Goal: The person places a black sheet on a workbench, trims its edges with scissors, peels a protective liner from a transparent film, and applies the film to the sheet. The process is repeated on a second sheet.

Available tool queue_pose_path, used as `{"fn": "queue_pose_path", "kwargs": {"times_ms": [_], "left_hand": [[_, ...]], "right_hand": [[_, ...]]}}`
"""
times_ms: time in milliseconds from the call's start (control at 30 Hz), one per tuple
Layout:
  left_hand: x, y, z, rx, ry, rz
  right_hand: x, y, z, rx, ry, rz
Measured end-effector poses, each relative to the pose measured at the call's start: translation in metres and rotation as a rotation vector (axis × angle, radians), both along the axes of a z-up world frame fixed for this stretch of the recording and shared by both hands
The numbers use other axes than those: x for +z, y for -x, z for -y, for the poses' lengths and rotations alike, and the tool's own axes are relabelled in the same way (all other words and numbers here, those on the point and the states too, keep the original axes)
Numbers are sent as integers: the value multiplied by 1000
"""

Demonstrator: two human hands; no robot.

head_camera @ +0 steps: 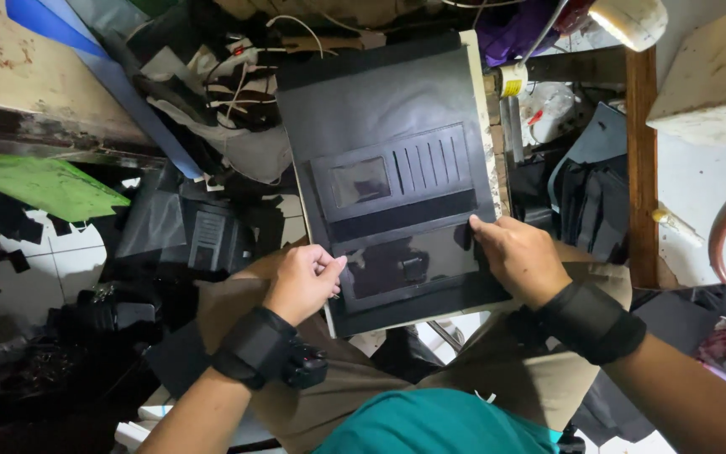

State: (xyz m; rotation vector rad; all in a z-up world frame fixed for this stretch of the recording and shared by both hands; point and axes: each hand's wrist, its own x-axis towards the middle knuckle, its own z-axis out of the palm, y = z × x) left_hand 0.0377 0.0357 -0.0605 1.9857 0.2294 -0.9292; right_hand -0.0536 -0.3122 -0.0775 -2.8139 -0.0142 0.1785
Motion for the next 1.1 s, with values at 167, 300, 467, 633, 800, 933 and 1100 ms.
{"fn": "queue_pose_path", "kwargs": {"times_ms": [167, 300, 467, 633, 800, 933, 1100], "left_hand": [[-13, 5, -2, -110, 36, 180], [-32, 10, -5, -183, -72, 403], [-6, 4, 1, -179, -85, 228], [-7, 6, 1, -195, -122, 282], [-26, 9, -1, -205, -147, 329], [-30, 10, 0, -204, -177, 405], [-34, 8, 1, -250, -206, 361]], "right_hand": [[-33, 9, 16, 16, -25, -48], [-28, 8, 20, 130, -114, 34], [-37, 11, 29, 140, -41, 80], [-13, 4, 15, 89, -8, -5], [-15, 3, 16, 101, -4, -25], [-19, 4, 17, 115, 2, 17], [-7, 2, 10, 59, -16, 7]]}}
